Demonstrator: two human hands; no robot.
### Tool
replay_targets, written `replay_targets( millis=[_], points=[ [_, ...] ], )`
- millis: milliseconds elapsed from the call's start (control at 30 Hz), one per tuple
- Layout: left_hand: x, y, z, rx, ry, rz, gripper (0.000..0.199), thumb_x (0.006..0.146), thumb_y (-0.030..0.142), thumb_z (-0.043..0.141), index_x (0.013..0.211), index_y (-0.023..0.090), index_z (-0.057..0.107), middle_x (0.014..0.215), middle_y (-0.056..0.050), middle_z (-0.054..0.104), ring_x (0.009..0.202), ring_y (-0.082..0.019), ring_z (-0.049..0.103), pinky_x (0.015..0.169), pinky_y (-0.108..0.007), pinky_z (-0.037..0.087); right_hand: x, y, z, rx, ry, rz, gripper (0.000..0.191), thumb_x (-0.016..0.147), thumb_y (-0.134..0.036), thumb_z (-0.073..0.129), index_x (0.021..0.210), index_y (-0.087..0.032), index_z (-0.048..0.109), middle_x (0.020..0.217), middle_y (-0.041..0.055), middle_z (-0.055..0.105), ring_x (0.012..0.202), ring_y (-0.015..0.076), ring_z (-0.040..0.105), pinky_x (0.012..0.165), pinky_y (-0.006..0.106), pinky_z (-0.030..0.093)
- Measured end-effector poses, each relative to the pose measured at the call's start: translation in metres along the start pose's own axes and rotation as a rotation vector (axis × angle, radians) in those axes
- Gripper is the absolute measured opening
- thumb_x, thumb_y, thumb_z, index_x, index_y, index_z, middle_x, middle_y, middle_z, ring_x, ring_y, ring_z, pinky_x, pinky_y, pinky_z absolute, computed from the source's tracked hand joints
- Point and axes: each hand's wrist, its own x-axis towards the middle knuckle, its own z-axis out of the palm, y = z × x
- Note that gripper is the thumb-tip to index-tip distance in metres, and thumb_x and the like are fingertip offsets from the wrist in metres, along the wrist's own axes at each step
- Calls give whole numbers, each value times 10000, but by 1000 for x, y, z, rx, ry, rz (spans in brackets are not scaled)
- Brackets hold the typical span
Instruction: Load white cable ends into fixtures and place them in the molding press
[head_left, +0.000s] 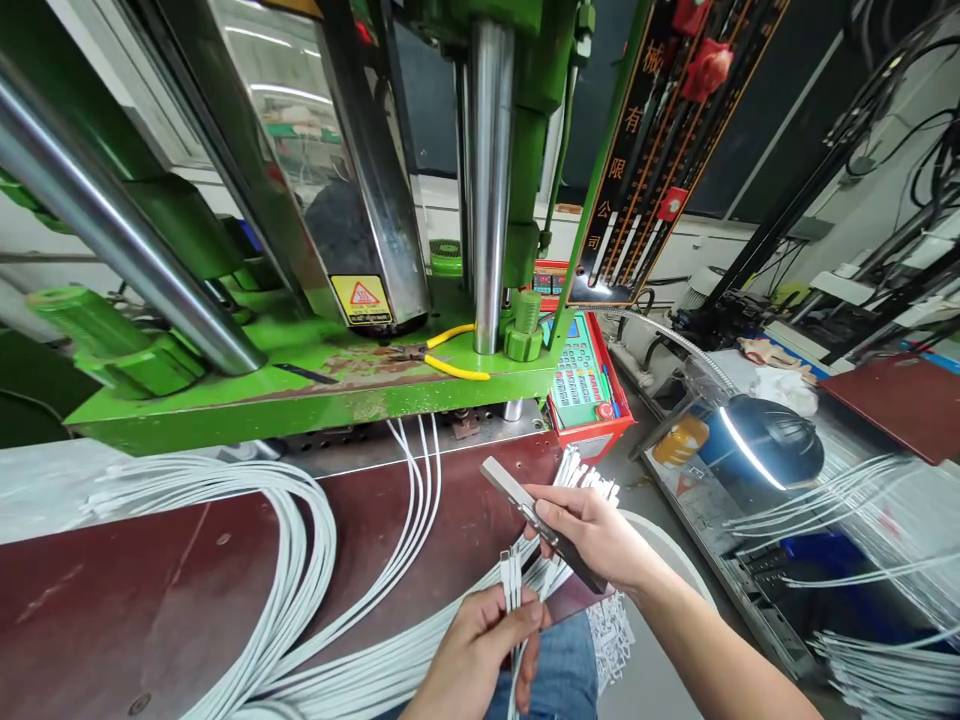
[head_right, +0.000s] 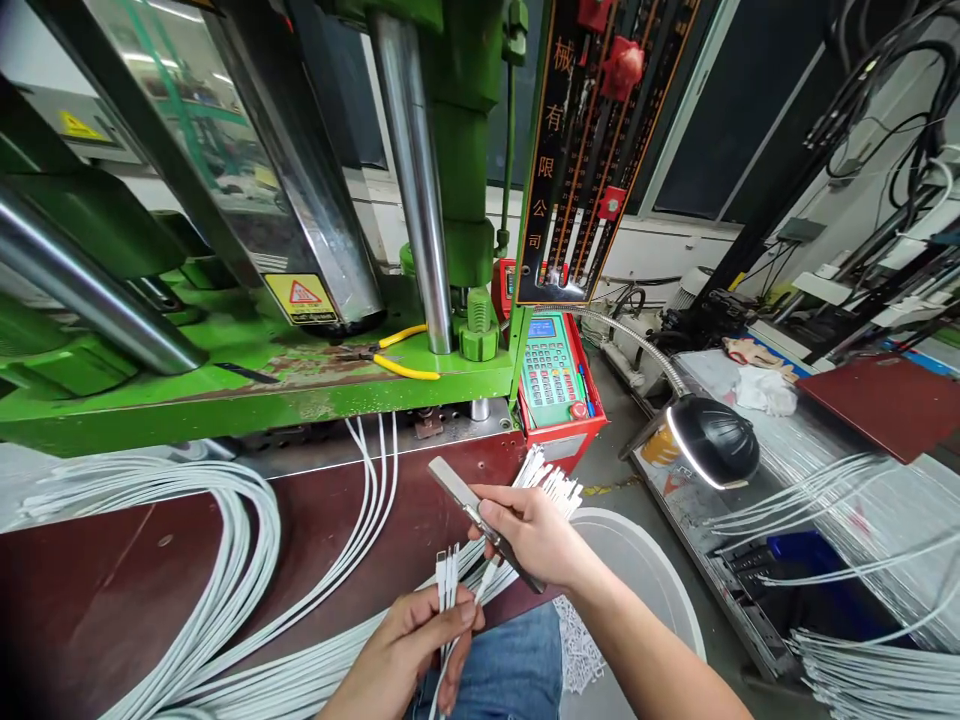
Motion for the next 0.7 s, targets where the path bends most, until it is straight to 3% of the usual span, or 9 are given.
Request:
replay_targets(
  millis=[233,500,700],
  points=[
    [0,2,0,76,33,13,298,790,428,562,695,147,541,430,34,484,349,-84,385,394,-205,321,-1,-3,0,10,-54,10,436,895,-467,555,1241,-206,602,786,18,585,599,93,477,583,233,376],
    [0,2,-5,78,-22,-12,328,792,459,592,726,141,549,510,10,547,409,-104,463,463,-235,380,-4,2,7,-144,-21,-89,434,916,-464,518,1252,-200,595,752,8,559,596,97,458,568,232,377],
    [-6,6,-1,-140,28,-10,415,728,518,664,932,183,527,637,2,588,527,-160,554,513,-288,469,-1,-4,1,-80,-47,-17,486,887,-482,554,1254,-166,589,779,32,601,605,106,478,582,240,405]
  ],
)
